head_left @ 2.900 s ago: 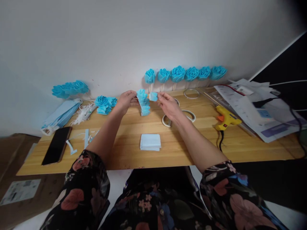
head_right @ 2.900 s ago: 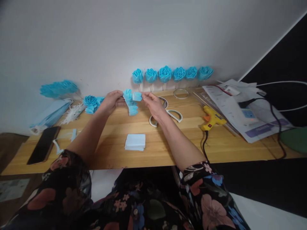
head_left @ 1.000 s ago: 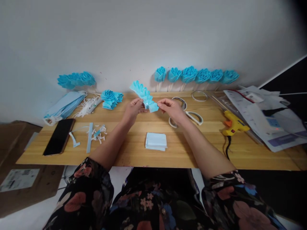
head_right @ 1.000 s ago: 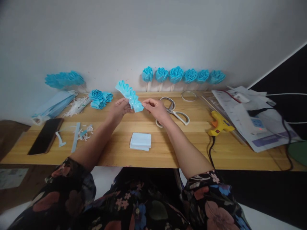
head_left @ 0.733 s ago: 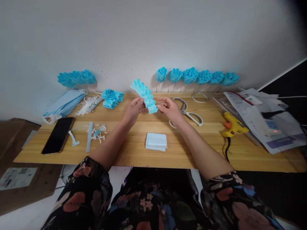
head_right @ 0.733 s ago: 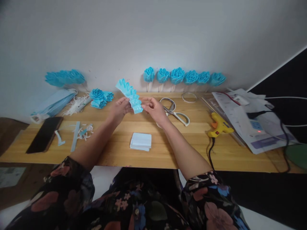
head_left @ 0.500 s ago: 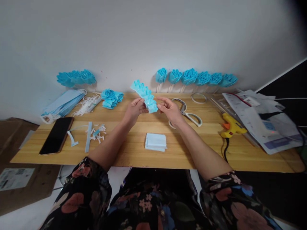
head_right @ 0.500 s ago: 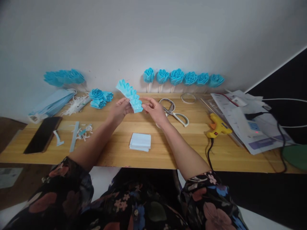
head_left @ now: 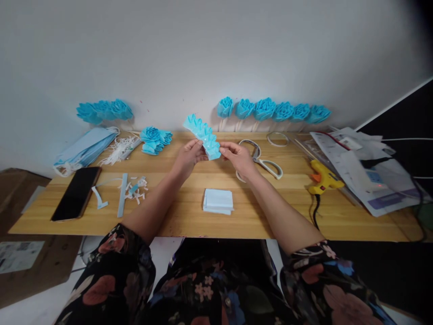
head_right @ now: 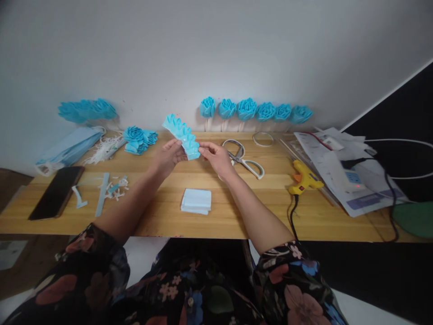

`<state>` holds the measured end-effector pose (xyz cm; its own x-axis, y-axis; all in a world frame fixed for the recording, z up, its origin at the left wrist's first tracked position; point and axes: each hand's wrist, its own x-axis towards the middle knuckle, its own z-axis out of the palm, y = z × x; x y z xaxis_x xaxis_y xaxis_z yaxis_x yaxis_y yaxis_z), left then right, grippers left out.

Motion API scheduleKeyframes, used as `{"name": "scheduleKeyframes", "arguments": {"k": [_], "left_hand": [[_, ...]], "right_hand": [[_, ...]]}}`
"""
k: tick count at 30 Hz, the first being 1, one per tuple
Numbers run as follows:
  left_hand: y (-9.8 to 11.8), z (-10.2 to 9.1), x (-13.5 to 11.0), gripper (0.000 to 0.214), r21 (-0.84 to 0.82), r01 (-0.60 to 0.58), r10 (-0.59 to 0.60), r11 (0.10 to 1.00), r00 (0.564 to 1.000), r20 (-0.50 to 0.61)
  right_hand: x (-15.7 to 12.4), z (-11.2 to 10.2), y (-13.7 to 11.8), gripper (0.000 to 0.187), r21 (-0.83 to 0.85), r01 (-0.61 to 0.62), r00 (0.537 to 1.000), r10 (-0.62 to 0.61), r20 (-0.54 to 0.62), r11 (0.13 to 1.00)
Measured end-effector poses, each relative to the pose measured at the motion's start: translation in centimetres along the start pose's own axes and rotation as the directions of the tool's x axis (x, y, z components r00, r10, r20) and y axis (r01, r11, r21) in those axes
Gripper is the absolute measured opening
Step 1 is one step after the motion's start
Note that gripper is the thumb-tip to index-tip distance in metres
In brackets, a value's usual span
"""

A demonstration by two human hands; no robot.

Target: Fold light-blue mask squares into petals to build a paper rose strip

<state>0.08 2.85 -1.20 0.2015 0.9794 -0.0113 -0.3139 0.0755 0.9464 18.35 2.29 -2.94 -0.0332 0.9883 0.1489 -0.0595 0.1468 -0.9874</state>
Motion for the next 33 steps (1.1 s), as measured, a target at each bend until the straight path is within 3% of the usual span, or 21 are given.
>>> {"name": "scheduleKeyframes", "arguments": {"k": [13, 22, 33], "left_hand": [[-0.45, -0.06, 0.4, 0.038, -0.091, 0.065, -0.064, 0.994, 0.998, 0.015], [-0.25, 0.15, -0.1, 0.053, 0.032, 0.0, -0.002, 0.999, 0.998, 0.057], [-0.87, -0.41, 0.37, 0.037, 0.153, -0.079, 0.078, 0.985, 0.997, 0.018]], "right_hand": [[0.09, -0.02, 0.0, 0.032, -0.034, -0.006, 0.999, 0.005, -0.047, 0.999], [0.05, 0.05, 0.02, 0.034, -0.041, -0.013, 0.999, 0.011, -0.049, 0.999], [-0.39, 0.19, -0.43, 0.04, 0.051, -0.079, 0.997, 0.079, -0.001, 0.996]]}}
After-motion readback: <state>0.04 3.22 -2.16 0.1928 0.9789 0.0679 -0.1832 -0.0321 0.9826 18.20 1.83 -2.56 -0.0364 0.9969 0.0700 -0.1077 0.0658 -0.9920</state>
